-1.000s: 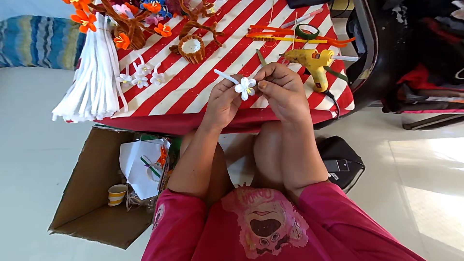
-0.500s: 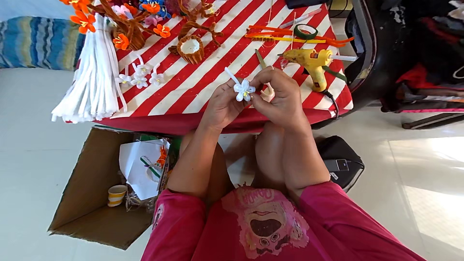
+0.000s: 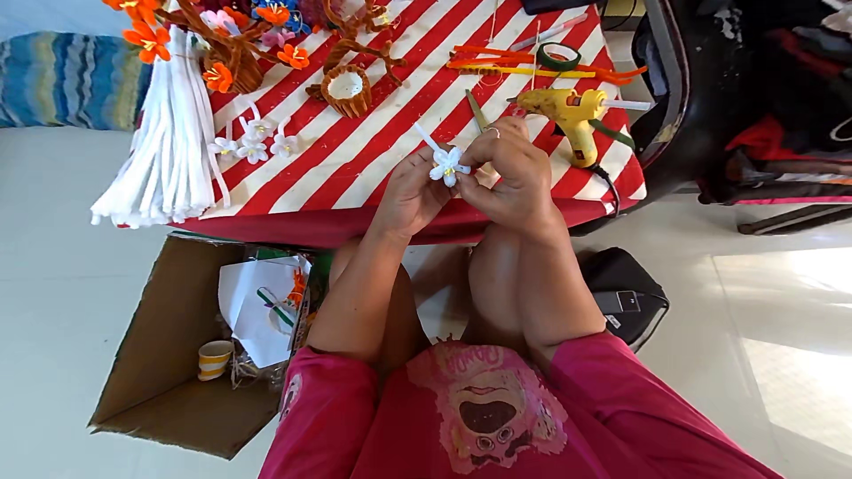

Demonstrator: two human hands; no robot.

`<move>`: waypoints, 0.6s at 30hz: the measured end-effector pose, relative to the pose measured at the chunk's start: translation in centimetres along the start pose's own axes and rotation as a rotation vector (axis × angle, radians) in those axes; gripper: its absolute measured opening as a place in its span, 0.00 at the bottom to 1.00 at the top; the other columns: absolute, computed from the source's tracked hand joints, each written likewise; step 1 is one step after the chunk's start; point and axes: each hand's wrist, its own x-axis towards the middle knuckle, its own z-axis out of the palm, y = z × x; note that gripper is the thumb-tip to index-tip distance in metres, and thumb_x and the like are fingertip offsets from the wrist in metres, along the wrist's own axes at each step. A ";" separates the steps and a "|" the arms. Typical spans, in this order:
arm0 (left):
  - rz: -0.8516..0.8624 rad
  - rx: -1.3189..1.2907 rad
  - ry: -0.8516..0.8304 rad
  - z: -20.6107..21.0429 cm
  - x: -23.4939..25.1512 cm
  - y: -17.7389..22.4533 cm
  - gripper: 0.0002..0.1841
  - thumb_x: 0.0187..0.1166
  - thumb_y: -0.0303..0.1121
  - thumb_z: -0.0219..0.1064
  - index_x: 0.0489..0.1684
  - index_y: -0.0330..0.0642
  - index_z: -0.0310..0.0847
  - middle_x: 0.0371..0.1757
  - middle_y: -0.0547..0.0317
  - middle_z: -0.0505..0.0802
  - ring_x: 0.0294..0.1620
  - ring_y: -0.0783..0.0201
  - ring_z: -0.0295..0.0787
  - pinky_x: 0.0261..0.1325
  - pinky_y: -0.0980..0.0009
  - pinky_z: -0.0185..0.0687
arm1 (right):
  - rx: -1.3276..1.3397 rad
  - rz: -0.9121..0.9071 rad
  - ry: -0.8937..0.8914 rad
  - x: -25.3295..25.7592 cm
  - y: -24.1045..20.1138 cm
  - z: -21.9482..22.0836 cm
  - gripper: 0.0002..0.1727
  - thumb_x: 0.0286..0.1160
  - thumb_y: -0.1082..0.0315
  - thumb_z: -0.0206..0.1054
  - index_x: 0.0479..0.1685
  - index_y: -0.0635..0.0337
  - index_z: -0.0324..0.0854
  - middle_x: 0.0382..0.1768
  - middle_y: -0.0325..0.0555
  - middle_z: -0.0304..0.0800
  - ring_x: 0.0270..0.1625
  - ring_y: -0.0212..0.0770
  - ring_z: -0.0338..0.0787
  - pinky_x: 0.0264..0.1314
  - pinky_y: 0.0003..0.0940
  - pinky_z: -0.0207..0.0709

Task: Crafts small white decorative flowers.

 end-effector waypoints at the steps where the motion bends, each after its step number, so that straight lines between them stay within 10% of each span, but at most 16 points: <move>1: 0.003 0.009 0.005 0.0 0.0 0.0 0.10 0.86 0.35 0.61 0.46 0.48 0.91 0.42 0.64 0.95 0.43 0.73 0.92 0.52 0.74 0.88 | -0.001 -0.003 0.003 0.0 0.0 0.0 0.02 0.69 0.74 0.70 0.34 0.64 0.84 0.31 0.50 0.89 0.42 0.42 0.87 0.67 0.46 0.70; 13: 0.039 0.053 0.022 -0.1 0.1 0.1 0.09 0.85 0.34 0.62 0.46 0.49 0.91 0.43 0.65 0.95 0.45 0.73 0.91 0.54 0.74 0.87 | 0.060 0.043 -0.012 0.1 0.0 -0.1 0.02 0.69 0.75 0.70 0.35 0.66 0.85 0.32 0.50 0.90 0.42 0.40 0.87 0.67 0.43 0.70; 18: 0.105 0.140 0.064 -0.5 0.2 0.2 0.10 0.86 0.32 0.59 0.47 0.49 0.90 0.45 0.65 0.94 0.46 0.72 0.91 0.54 0.72 0.87 | 0.311 0.314 -0.016 -0.2 -0.1 -0.1 0.07 0.70 0.76 0.65 0.42 0.69 0.85 0.39 0.43 0.89 0.44 0.27 0.86 0.53 0.24 0.82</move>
